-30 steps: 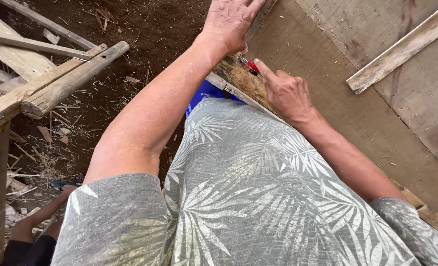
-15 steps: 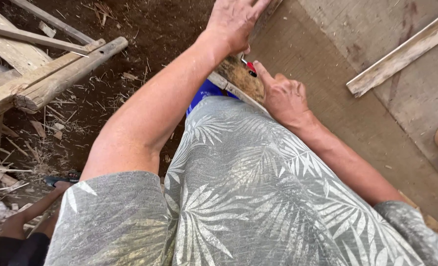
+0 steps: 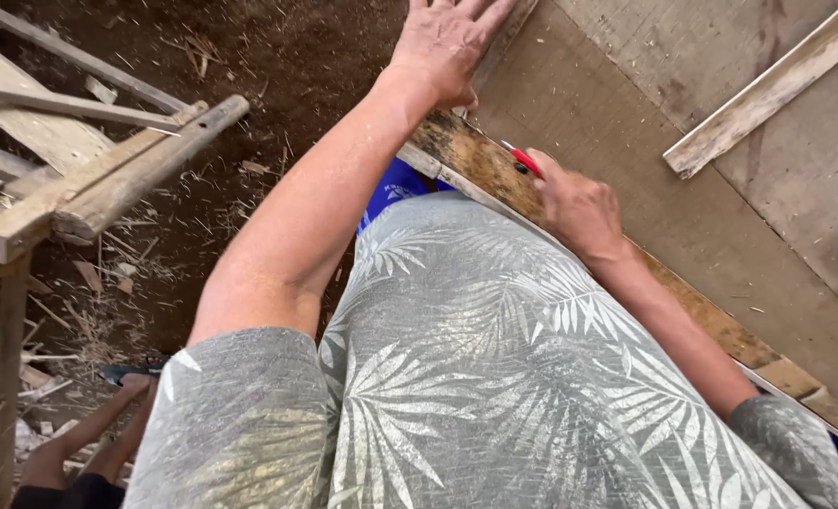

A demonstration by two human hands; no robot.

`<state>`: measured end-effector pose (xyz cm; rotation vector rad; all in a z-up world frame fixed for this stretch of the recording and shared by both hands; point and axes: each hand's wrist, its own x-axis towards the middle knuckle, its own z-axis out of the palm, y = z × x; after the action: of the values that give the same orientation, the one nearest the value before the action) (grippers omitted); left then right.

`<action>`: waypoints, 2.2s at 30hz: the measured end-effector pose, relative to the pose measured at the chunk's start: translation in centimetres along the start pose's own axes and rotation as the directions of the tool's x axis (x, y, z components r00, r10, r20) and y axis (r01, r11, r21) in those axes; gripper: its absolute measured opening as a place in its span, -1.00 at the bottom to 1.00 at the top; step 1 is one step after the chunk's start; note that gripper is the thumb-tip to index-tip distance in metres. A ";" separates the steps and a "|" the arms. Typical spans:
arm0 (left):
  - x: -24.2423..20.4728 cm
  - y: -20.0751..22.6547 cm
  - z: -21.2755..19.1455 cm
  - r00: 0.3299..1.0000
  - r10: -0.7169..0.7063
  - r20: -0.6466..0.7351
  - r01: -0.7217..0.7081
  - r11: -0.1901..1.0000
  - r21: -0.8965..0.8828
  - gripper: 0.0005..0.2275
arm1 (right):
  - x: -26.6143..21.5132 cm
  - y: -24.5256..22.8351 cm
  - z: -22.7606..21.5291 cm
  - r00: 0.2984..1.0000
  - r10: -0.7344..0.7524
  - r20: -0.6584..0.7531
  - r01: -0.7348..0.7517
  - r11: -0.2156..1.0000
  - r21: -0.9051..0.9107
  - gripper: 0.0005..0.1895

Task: Cutting and scoring thin wooden boards using a utility knife in a workshop environment.

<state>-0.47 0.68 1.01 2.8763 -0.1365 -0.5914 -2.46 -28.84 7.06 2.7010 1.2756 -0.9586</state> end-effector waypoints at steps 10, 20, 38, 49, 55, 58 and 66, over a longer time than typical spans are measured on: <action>-3.4 -1.0 0.9 0.994 0.090 -0.056 -0.094 0.992 -0.088 -0.32 | 5.2 -6.2 -0.3 0.841 0.537 0.065 -0.115 0.059 0.992 -0.84; -3.7 -1.0 1.5 0.997 0.079 0.005 -0.079 0.995 -0.067 -0.36 | 11.6 -9.9 4.7 0.670 0.727 -0.147 0.143 0.068 0.987 -0.83; -3.3 -2.2 2.8 0.988 0.153 -0.024 -0.154 0.987 -0.044 -0.33 | 11.7 -10.9 2.7 0.622 0.745 -0.240 0.051 0.267 0.962 -0.84; -5.3 -2.2 2.3 0.983 0.184 0.005 -0.183 0.982 -0.042 -0.43 | 11.1 -10.8 4.0 0.731 0.681 0.029 0.085 -0.133 0.987 -0.61; -4.9 -1.8 3.9 0.976 0.138 -0.170 -0.157 0.982 -0.102 -0.42 | 9.6 -9.8 2.8 0.786 0.618 -0.006 0.067 -0.076 0.995 -0.60; -4.6 -1.6 4.2 0.968 0.120 -0.220 -0.144 0.985 -0.094 -0.36 | 7.7 -9.3 2.2 0.800 0.593 -0.090 0.036 0.102 0.994 -0.55; -2.6 -0.8 2.8 0.976 0.097 -0.193 -0.111 0.992 -0.064 -0.51 | 1.8 -5.7 3.0 0.906 0.325 -0.270 0.025 0.598 0.801 -0.52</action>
<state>-3.91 1.33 -0.70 2.8134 -0.2297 -0.2952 -7.10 -24.52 5.05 3.7872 0.6535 -1.2256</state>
